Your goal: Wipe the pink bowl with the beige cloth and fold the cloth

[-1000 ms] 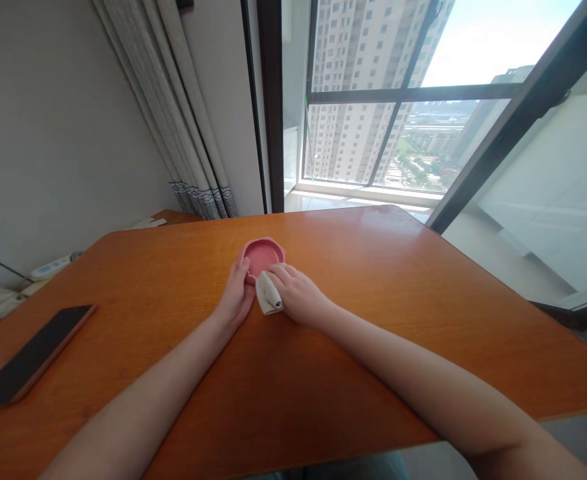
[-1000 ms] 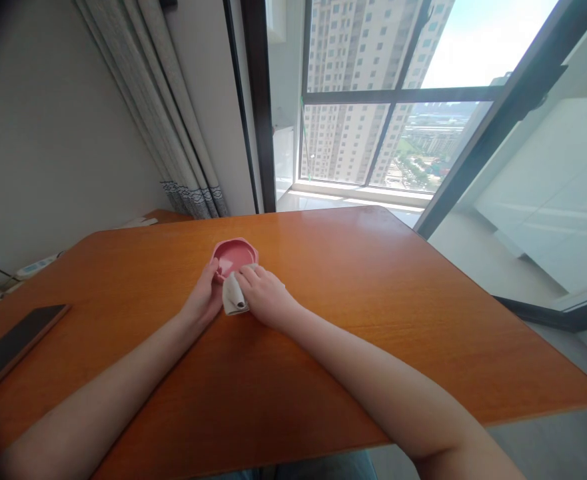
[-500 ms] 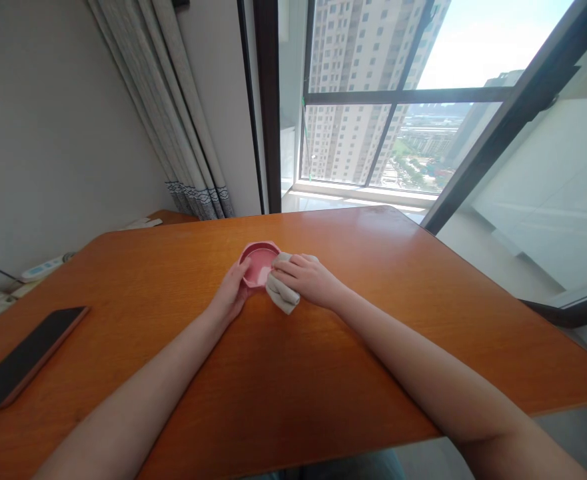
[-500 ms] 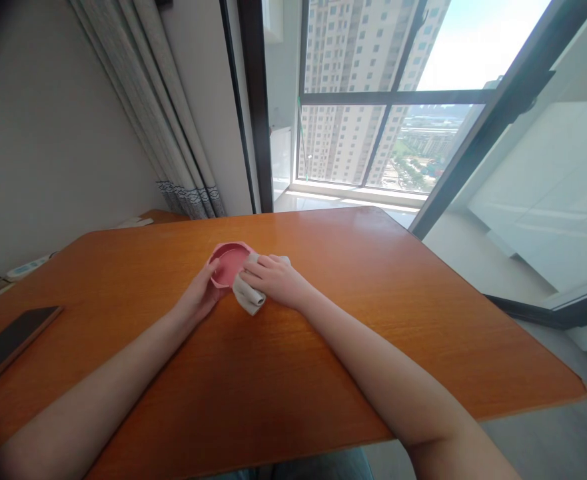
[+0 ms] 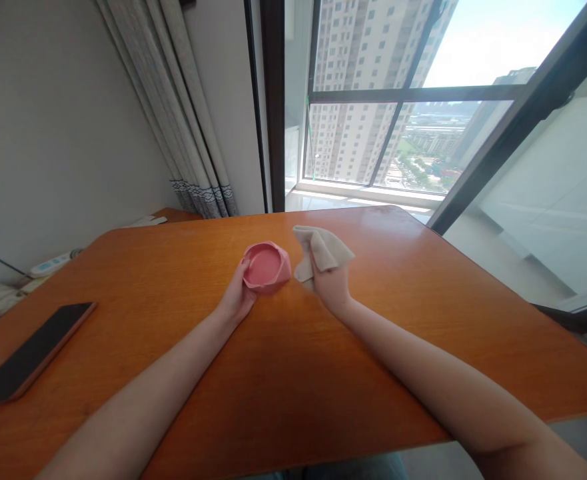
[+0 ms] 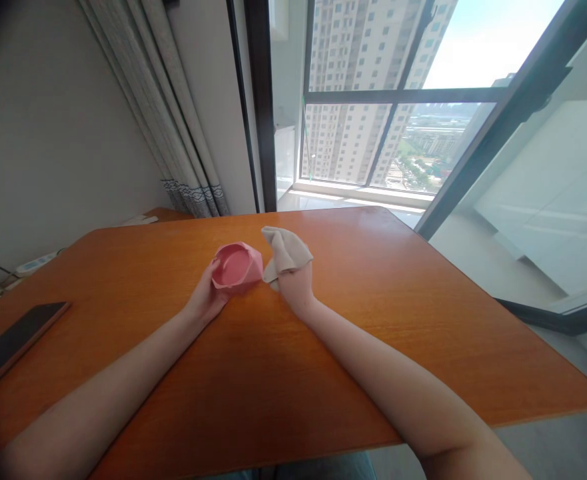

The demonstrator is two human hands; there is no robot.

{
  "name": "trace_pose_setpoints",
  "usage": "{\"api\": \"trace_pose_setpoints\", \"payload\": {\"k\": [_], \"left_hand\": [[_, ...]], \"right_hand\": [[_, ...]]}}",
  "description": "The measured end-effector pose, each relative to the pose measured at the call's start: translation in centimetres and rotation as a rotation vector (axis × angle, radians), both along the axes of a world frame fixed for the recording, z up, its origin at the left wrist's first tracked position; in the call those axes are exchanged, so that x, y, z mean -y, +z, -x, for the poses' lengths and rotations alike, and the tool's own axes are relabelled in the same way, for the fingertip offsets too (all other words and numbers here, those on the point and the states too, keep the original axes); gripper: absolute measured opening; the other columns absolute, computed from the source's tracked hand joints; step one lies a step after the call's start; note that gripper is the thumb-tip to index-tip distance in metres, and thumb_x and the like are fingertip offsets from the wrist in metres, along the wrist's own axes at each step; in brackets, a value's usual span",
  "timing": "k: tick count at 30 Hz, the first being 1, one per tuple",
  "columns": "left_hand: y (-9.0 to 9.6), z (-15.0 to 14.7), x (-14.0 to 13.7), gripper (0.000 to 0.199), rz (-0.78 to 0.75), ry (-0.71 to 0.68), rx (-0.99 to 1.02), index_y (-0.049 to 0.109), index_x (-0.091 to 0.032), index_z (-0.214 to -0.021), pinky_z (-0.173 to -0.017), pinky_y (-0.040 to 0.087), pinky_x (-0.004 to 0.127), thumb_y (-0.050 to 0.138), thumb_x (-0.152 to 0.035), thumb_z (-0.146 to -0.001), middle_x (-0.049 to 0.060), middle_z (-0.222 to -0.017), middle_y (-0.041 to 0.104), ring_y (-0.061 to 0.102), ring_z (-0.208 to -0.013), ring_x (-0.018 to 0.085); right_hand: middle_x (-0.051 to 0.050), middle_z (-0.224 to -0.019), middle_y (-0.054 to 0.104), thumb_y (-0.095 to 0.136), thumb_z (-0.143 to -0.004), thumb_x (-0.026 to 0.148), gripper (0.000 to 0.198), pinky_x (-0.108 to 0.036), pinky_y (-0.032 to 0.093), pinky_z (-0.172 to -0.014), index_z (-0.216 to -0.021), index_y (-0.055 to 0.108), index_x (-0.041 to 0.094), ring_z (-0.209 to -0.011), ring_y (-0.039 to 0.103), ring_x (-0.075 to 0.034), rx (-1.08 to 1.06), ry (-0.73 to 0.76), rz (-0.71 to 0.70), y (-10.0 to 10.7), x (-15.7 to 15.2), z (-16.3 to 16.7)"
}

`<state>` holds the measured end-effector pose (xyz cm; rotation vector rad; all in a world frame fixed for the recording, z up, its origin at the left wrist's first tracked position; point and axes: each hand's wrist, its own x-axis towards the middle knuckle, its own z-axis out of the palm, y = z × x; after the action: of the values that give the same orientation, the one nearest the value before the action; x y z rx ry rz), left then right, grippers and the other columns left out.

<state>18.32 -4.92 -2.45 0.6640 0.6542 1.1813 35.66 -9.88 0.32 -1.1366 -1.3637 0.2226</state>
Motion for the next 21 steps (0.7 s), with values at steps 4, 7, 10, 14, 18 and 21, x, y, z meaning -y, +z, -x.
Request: {"api": "trace_pose_setpoints", "payload": {"k": [4,7,10,14,18,21], "left_hand": [[-0.2,-0.3,0.4,0.025,0.006,-0.040,-0.009,0.064,-0.021,-0.101,-0.069,0.052,0.022,0.064,-0.029,-0.077,0.000,-0.096,0.069,0.062,-0.081,0.013],[-0.3,-0.3,0.3,0.029,0.006,-0.068,0.002,0.063,-0.020,-0.106,-0.078,0.053,0.026,0.062,-0.033,-0.080,0.002,-0.103,0.068,0.062,-0.089,0.015],[-0.3,-0.1,-0.1,0.037,0.010,-0.076,0.041,0.061,-0.020,-0.113,-0.085,0.052,0.030,0.056,-0.042,-0.083,0.004,-0.114,0.065,0.060,-0.101,0.018],[-0.3,0.1,-0.2,0.047,-0.010,-0.101,0.084,0.056,-0.021,-0.120,-0.088,0.051,0.033,0.052,-0.051,-0.084,0.006,-0.123,0.061,0.057,-0.111,0.021],[-0.2,-0.3,0.6,0.051,-0.108,-0.122,0.077,0.048,-0.023,-0.127,-0.095,0.046,0.035,0.059,-0.044,-0.082,0.009,-0.127,0.058,0.054,-0.116,0.021],[0.0,-0.8,1.4,0.054,-0.175,-0.119,0.057,0.046,-0.025,-0.129,-0.096,0.045,0.035,0.063,-0.039,-0.080,0.008,-0.127,0.058,0.054,-0.117,0.020]], "right_hand": [[-0.006,-0.098,0.069,0.054,-0.083,0.043,0.036,-0.036,0.049,-0.090,-0.109,0.063,0.019,-0.096,0.063,-0.021,-0.168,0.174,0.132,-0.5,-1.3,0.1],[-0.006,-0.110,0.066,0.052,-0.083,0.047,0.041,-0.037,0.041,-0.102,-0.112,0.063,0.020,-0.112,0.056,-0.022,-0.187,0.326,0.218,-1.6,-1.4,0.9],[-0.007,-0.115,0.064,0.048,-0.085,0.048,0.045,-0.039,0.033,-0.109,-0.119,0.059,0.020,-0.122,0.050,-0.023,-0.165,0.331,0.260,-2.7,-0.7,2.4],[-0.009,-0.119,0.062,0.044,-0.088,0.048,0.049,-0.041,0.027,-0.113,-0.127,0.052,0.020,-0.126,0.046,-0.022,-0.098,0.323,0.293,-3.8,0.4,4.8],[-0.009,-0.122,0.061,0.043,-0.087,0.054,0.058,-0.039,0.029,-0.112,-0.132,0.047,0.018,-0.128,0.043,-0.021,-0.229,0.303,0.331,-4.2,0.8,6.1],[-0.009,-0.124,0.060,0.046,-0.084,0.059,0.063,-0.038,0.029,-0.112,-0.132,0.046,0.018,-0.130,0.041,-0.022,-0.398,0.238,0.335,-3.8,0.5,5.6]]}}
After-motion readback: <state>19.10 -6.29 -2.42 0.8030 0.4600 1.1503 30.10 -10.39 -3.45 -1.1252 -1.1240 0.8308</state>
